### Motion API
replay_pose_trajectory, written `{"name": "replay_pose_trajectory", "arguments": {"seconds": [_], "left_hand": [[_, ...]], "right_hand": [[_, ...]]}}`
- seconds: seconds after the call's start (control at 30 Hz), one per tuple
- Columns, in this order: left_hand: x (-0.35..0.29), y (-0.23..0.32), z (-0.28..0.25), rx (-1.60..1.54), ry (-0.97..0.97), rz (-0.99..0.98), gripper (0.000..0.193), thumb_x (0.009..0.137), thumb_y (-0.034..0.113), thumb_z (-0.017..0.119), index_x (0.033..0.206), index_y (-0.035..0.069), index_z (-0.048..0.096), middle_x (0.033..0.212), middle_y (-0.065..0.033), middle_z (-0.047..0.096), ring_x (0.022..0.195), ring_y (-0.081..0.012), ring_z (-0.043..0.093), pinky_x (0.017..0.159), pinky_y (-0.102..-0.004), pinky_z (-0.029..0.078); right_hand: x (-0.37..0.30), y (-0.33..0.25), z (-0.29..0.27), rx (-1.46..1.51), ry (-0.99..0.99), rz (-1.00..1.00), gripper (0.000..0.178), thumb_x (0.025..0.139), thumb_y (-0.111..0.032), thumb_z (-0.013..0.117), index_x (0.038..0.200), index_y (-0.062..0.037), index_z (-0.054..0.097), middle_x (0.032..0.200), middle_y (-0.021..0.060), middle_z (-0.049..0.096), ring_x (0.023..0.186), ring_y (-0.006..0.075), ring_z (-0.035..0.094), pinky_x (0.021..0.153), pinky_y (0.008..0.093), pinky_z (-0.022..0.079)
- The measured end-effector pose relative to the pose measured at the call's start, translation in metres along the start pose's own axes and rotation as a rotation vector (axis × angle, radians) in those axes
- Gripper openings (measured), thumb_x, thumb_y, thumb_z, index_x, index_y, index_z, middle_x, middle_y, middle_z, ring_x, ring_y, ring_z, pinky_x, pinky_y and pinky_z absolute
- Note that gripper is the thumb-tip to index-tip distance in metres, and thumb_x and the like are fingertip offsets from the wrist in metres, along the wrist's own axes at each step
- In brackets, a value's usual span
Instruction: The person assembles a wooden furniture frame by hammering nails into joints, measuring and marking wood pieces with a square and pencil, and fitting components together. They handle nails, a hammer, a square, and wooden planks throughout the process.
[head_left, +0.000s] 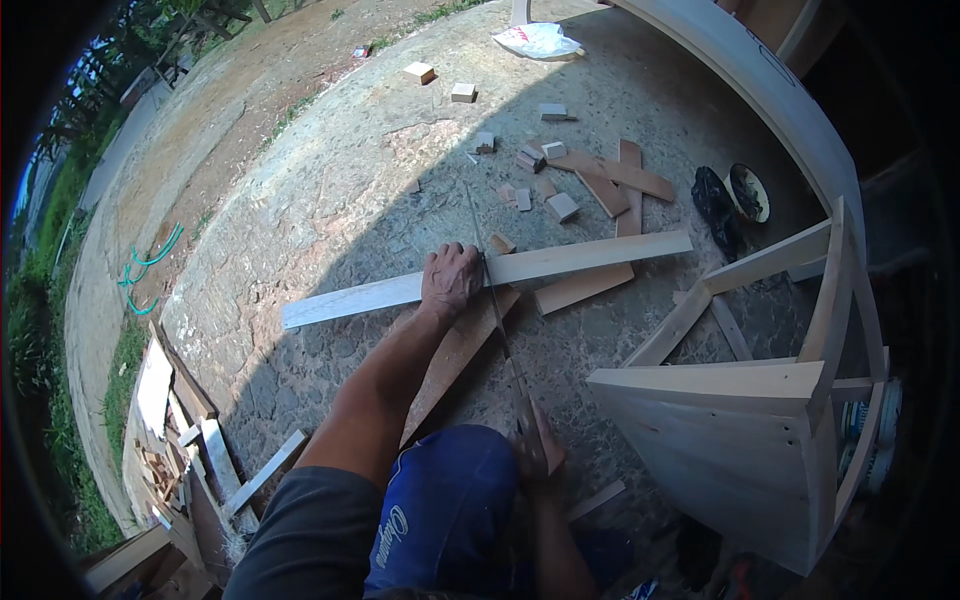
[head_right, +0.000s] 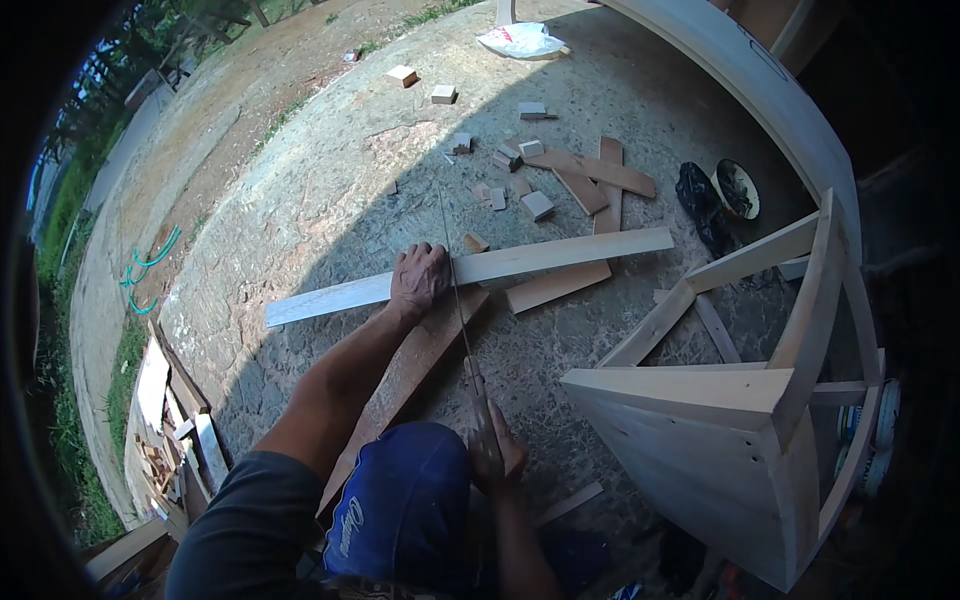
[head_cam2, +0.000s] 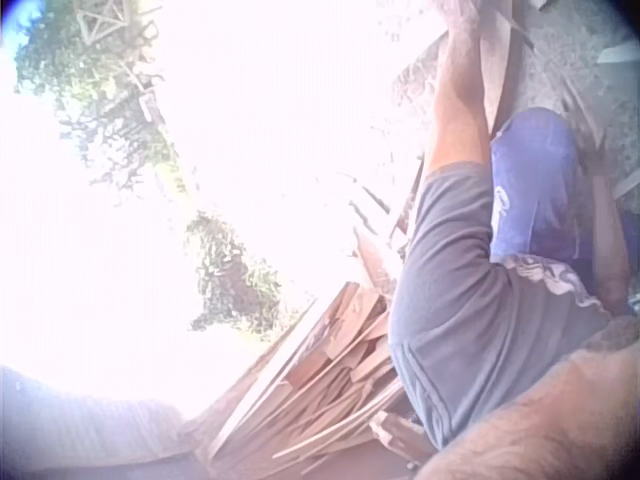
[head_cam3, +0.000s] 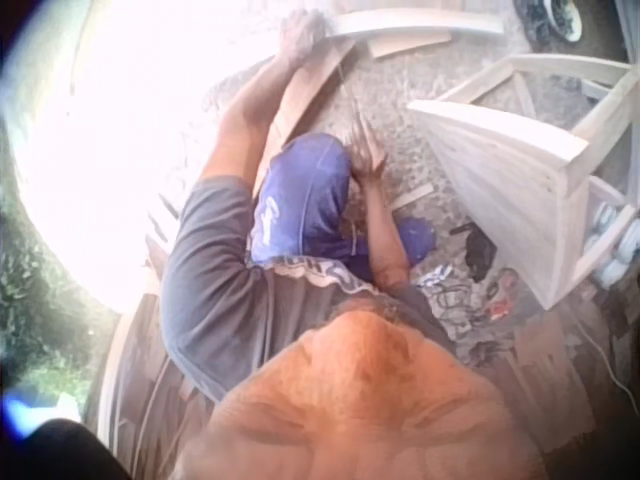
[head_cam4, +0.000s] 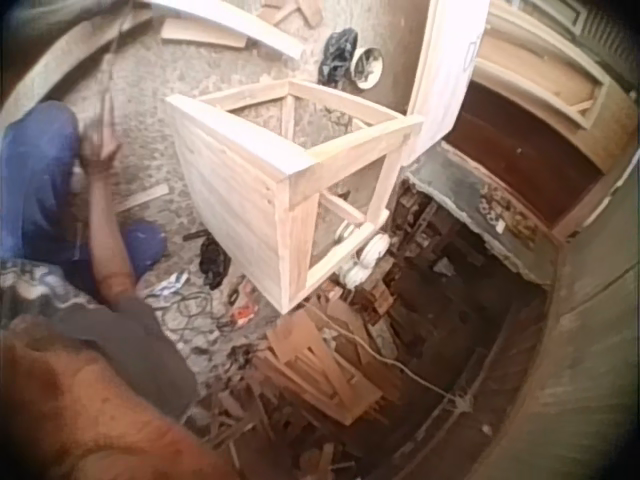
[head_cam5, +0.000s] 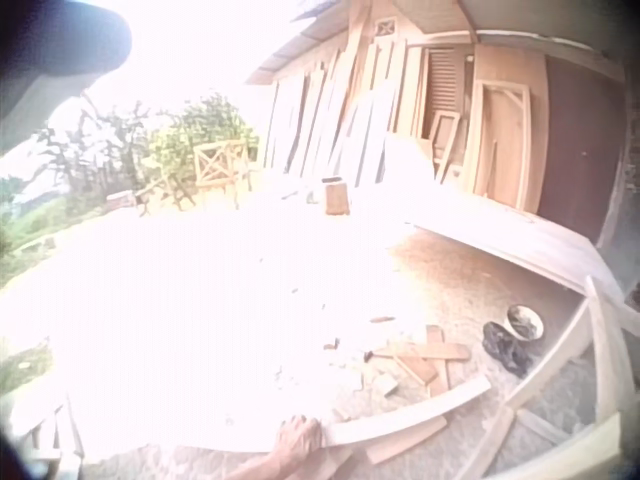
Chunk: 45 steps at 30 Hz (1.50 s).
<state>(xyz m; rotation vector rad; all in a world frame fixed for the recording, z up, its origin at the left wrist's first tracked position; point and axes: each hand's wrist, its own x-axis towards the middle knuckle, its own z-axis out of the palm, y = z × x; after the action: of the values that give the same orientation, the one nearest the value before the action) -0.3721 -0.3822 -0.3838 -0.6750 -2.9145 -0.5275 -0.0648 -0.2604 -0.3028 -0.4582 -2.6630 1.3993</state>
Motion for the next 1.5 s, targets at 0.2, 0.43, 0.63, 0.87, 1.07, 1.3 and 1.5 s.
{"name": "replay_pose_trajectory", "arguments": {"seconds": [0.2,0.43,0.63,0.87,1.07,1.3,1.5], "left_hand": [[0.001,-0.001,0.003,0.012,-0.011,-0.021,0.015,0.091,0.022,0.058,0.098,0.009,0.06,0.098,-0.0125,0.06,0.1,-0.0316,0.058,0.085,-0.0451,0.043],[0.005,0.003,-0.009,0.015,-0.021,-0.031,0.015,0.09,0.022,0.058,0.099,0.009,0.059,0.099,-0.0127,0.06,0.101,-0.0317,0.058,0.086,-0.0445,0.044],[0.008,0.004,-0.002,0.016,-0.03,-0.014,0.016,0.09,0.022,0.057,0.099,0.01,0.06,0.1,-0.0129,0.06,0.101,-0.0316,0.058,0.086,-0.0448,0.043],[0.0,-0.004,-0.008,0.053,-0.051,-0.054,0.015,0.09,0.022,0.056,0.099,0.01,0.059,0.101,-0.0125,0.06,0.101,-0.031,0.058,0.086,-0.0446,0.043],[0.003,0.001,0.0,0.022,-0.009,0.006,0.015,0.091,0.021,0.056,0.099,0.01,0.059,0.1,-0.0116,0.06,0.1,-0.0305,0.057,0.085,-0.0437,0.043],[0.001,-0.008,-0.002,0.044,-0.017,-0.026,0.014,0.091,0.02,0.056,0.1,0.011,0.059,0.101,-0.0111,0.06,0.102,-0.0304,0.057,0.085,-0.0426,0.043],[0.004,0.0,-0.006,0.017,-0.03,-0.01,0.014,0.091,0.02,0.056,0.1,0.01,0.059,0.1,-0.0111,0.06,0.103,-0.0305,0.058,0.085,-0.0431,0.043]], "right_hand": [[0.025,0.005,0.012,0.145,0.115,-0.159,0.057,0.093,-0.025,0.064,0.144,-0.0034,0.051,0.12,0.027,0.067,0.094,0.0395,0.073,0.073,0.0397,0.059],[-0.081,0.021,-0.011,-0.13,-0.024,-0.014,0.055,0.093,-0.021,0.064,0.144,-0.006,0.053,0.119,0.0216,0.069,0.099,0.0385,0.071,0.082,0.0423,0.057],[0.085,-0.011,0.029,0.183,0.213,-0.258,0.058,0.091,-0.015,0.065,0.146,-0.0037,0.049,0.118,0.0272,0.068,0.099,0.0417,0.072,0.078,0.041,0.058],[-0.111,0.0,-0.04,-0.123,0.0,-0.128,0.055,0.092,-0.015,0.062,0.145,-0.0046,0.051,0.126,0.0237,0.066,0.101,0.0426,0.069,0.082,0.0416,0.057],[0.079,-0.011,0.033,0.159,0.2,-0.255,0.059,0.09,-0.013,0.068,0.145,-0.0044,0.05,0.117,0.0263,0.069,0.097,0.0399,0.072,0.078,0.0401,0.058],[-0.069,-0.01,-0.03,-0.075,-0.08,-0.034,0.054,0.1,-0.032,0.049,0.151,-0.0135,0.045,0.128,0.0184,0.067,0.09,0.0392,0.072,0.074,0.04,0.057],[0.012,0.018,0.01,-0.084,-0.051,-0.018,0.061,0.093,-0.026,0.06,0.15,-0.0095,0.046,0.125,0.0253,0.065,0.096,0.041,0.072,0.073,0.0436,0.057]]}}
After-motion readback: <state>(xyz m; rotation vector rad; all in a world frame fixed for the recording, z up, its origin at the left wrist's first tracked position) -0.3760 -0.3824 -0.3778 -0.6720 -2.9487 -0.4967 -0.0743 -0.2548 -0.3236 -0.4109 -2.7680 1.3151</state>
